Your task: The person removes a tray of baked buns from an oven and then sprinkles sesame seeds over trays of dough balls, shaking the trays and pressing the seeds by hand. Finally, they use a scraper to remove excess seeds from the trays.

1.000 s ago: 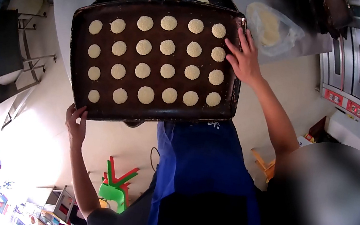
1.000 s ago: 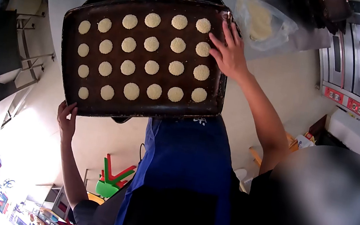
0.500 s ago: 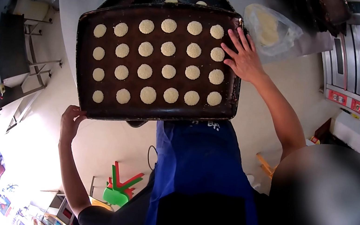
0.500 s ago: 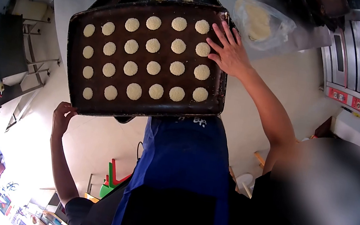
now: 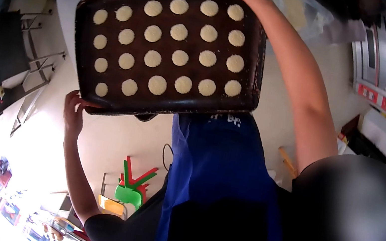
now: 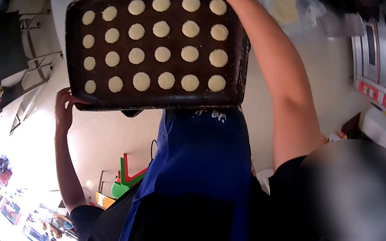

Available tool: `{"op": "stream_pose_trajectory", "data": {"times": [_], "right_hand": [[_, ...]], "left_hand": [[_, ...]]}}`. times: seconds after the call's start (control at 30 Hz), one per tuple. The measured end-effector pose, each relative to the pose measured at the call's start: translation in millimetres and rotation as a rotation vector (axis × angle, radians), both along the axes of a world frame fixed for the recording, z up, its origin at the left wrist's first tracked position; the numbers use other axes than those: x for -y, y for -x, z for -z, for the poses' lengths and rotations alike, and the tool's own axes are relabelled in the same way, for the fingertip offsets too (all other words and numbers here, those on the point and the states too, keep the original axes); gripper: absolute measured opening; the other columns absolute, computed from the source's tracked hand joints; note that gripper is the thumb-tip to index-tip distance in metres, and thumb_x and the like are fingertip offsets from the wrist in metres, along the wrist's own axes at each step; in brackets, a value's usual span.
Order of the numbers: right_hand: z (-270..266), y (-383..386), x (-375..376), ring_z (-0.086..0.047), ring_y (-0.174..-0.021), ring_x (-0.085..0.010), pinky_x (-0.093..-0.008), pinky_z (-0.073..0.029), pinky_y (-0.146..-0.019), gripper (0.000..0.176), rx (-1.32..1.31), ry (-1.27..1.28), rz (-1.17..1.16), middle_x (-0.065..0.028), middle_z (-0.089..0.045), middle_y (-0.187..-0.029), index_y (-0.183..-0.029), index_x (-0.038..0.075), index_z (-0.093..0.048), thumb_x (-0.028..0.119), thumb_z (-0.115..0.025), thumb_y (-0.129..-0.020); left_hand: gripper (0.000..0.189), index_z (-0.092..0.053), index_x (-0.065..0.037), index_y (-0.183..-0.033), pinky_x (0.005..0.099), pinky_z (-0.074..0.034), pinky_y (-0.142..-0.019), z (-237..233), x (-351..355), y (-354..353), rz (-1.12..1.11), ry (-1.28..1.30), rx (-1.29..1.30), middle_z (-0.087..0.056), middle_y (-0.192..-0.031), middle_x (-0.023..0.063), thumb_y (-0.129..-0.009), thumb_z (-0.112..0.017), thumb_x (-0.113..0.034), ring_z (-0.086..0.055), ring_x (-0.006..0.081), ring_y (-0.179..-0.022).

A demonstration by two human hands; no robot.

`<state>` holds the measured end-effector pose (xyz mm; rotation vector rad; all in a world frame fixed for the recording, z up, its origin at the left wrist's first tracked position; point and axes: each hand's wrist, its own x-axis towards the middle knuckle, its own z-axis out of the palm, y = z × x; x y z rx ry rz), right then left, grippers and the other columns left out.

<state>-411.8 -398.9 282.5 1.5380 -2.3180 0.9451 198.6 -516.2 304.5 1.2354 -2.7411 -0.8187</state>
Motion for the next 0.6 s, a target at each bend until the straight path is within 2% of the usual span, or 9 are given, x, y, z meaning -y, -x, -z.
{"op": "stream_pose_trajectory", "data": {"times": [0.03, 0.1, 0.13, 0.17, 0.23, 0.33, 0.37, 0.47, 0.6], "right_hand": [[-9.6, -12.3, -13.5, -0.043, -0.132, -0.0493, -0.051, -0.038, -0.112, 0.072, -0.076, 0.078, -0.126, -0.0316, -0.041, -0.144, -0.146, -0.007, -0.035, 0.006, -0.071, -0.084], [-10.6, -37.1, -51.0, -0.046, -0.131, -0.0446, -0.0486, -0.039, -0.112, 0.058, -0.003, 0.017, -0.194, -0.0243, -0.048, -0.142, -0.138, 0.0, -0.049, 0.007, -0.072, -0.085], [-7.6, -52.3, -66.9, -0.064, -0.109, -0.0323, -0.0405, -0.053, -0.09, 0.011, 0.003, 0.097, -0.183, -0.0093, -0.068, -0.115, -0.103, 0.008, -0.072, 0.013, -0.067, -0.095], [0.6, -60.4, -91.9, -0.063, -0.113, -0.033, -0.0445, -0.052, -0.094, 0.017, -0.013, 0.059, -0.238, -0.0105, -0.066, -0.123, -0.106, 0.006, -0.072, 0.008, -0.072, -0.089], [11.6, -82.9, -152.5, -0.055, -0.129, -0.0324, -0.0447, -0.046, -0.103, 0.019, -0.028, -0.088, -0.226, -0.0101, -0.063, -0.13, -0.106, 0.004, -0.072, 0.009, -0.072, -0.088], [3.7, -118.1, -234.0, -0.03, -0.148, -0.0432, -0.0533, -0.032, -0.113, 0.043, -0.016, -0.442, -0.154, -0.0188, -0.036, -0.16, -0.126, -0.001, -0.064, 0.027, -0.067, -0.094], [4.2, -124.8, -250.3, -0.03, -0.148, -0.0432, -0.0533, -0.032, -0.113, 0.043, -0.026, -0.447, -0.15, -0.0188, -0.036, -0.16, -0.126, -0.001, -0.064, 0.027, -0.067, -0.094], [8.7, -142.0, -278.5, -0.011, -0.154, -0.0467, -0.0567, -0.022, -0.118, 0.067, -0.002, -0.733, -0.081, -0.0224, -0.015, -0.167, -0.141, -0.005, -0.053, 0.047, -0.054, -0.099], [10.4, -153.2, -278.4, -0.009, -0.154, -0.0465, -0.0583, -0.018, -0.12, 0.068, 0.018, -0.731, -0.066, -0.0214, -0.013, -0.168, -0.147, -0.005, -0.047, 0.046, -0.048, -0.102]], "left_hand": [[0.009, -0.062, -0.001, -0.094, 0.0365, -0.053, -0.09, 4.2, 4.9, -1.0, 0.015, 0.105, -0.092, -0.061, -0.122, 0.013, -0.09, -0.065, 0.006, -0.064, 0.029, -0.107], [0.004, -0.06, -0.001, -0.095, 0.0347, -0.051, -0.092, 8.1, 15.3, 1.9, -0.088, 0.017, -0.244, -0.062, -0.119, 0.0124, -0.096, -0.062, 0.003, -0.063, 0.0265, -0.108], [0.002, -0.061, -0.001, -0.098, 0.0333, -0.051, -0.09, 4.2, 19.2, 9.2, -0.096, -0.009, -0.255, -0.063, -0.117, 0.0118, -0.097, -0.06, 0.001, -0.063, 0.025, -0.105], [0.002, -0.061, -0.001, -0.1, 0.0319, -0.05, -0.088, 0.1, 24.1, 15.9, -0.106, -0.032, -0.263, -0.063, -0.115, 0.0113, -0.099, -0.059, 0.0, -0.063, 0.0236, -0.102], [0.006, -0.061, 0.0, -0.105, 0.0296, -0.05, -0.083, -0.9, 36.5, 24.8, -0.089, 0.0, -0.25, -0.063, -0.112, 0.0101, -0.101, -0.057, -0.001, -0.062, 0.0202, -0.095], [0.008, -0.06, 0.0, -0.107, 0.0275, -0.049, -0.081, -4.8, 47.9, 37.6, -0.101, -0.056, -0.268, -0.062, -0.105, 0.0089, -0.101, -0.056, 0.0, -0.059, 0.0168, -0.089], [0.008, -0.061, 0.0, -0.107, 0.0273, -0.048, -0.081, -2.5, 52.7, 39.3, -0.114, -0.104, -0.293, -0.062, -0.104, 0.0086, -0.102, -0.055, -0.001, -0.058, 0.0161, -0.089], [0.007, -0.06, 0.0, -0.106, 0.0276, -0.048, -0.078, -4.3, 58.0, 51.3, -0.081, -0.082, -0.279, -0.062, -0.096, 0.0071, -0.103, -0.055, -0.004, -0.056, 0.0151, -0.082], [0.008, -0.06, -0.001, -0.105, 0.03, -0.049, -0.073, -6.1, 68.4, 61.0, -0.039, -0.019, -0.14, -0.062, -0.084, 0.0079, -0.104, -0.055, -0.007, -0.056, 0.0168, -0.075]]}}
